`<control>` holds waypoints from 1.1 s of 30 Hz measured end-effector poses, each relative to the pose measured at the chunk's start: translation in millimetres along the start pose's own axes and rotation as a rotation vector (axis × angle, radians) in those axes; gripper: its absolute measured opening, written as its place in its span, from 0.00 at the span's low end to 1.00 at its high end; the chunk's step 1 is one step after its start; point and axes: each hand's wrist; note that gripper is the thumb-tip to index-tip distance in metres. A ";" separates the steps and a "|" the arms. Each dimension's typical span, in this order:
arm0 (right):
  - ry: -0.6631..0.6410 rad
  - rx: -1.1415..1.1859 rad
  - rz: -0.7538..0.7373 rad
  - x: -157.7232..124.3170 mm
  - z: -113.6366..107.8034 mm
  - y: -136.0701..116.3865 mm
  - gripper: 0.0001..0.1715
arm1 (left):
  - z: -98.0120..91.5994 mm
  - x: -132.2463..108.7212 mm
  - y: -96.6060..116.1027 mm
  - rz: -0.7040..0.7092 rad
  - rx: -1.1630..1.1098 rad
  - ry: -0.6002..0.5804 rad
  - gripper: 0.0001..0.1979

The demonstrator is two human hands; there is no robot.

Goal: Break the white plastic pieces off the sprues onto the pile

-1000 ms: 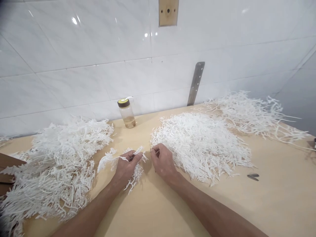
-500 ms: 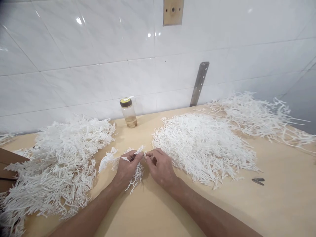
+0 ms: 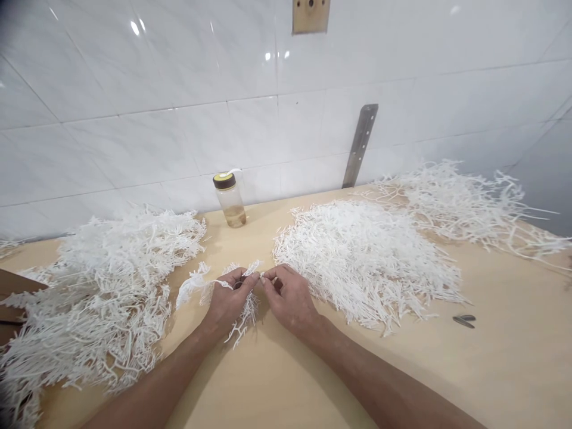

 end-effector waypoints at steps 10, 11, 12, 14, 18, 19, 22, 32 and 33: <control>0.038 -0.136 -0.032 1.0 4.5 6.3 0.08 | 2.0 0.2 -1.5 -0.004 0.007 0.007 0.16; 0.055 -0.163 -0.029 1.4 5.6 8.0 0.08 | 2.3 -0.2 -1.5 -0.002 0.009 0.007 0.16; 0.073 -0.184 -0.009 1.9 6.4 9.4 0.07 | 2.4 -0.6 -1.6 -0.001 0.007 0.010 0.16; 0.100 -0.188 0.091 3.1 6.8 10.7 0.08 | 1.9 -0.9 -1.7 -0.001 -0.007 0.024 0.17; 0.075 -0.066 0.236 4.8 3.0 8.8 0.08 | -1.0 0.5 -2.1 -0.018 -0.040 0.010 0.18; 0.069 -0.043 0.234 5.1 1.3 8.5 0.08 | -1.7 0.8 -2.0 -0.027 -0.052 0.002 0.19; 0.115 -0.052 0.225 6.6 -5.1 9.7 0.09 | -2.6 0.8 -0.4 -0.067 -0.102 0.000 0.21; -0.071 0.099 0.256 3.6 -9.9 -6.8 0.18 | -5.5 1.8 1.4 -0.075 -0.145 -0.073 0.21; -0.127 0.160 0.303 2.9 -8.1 -9.0 0.19 | -6.0 2.4 0.6 -0.068 -0.142 -0.087 0.20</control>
Point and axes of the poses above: each hand's wrist, its own x-axis towards the middle knuckle, its own z-axis out of the palm, y = z × x, and after that the axes turned 3 degrees about -z, right-handed
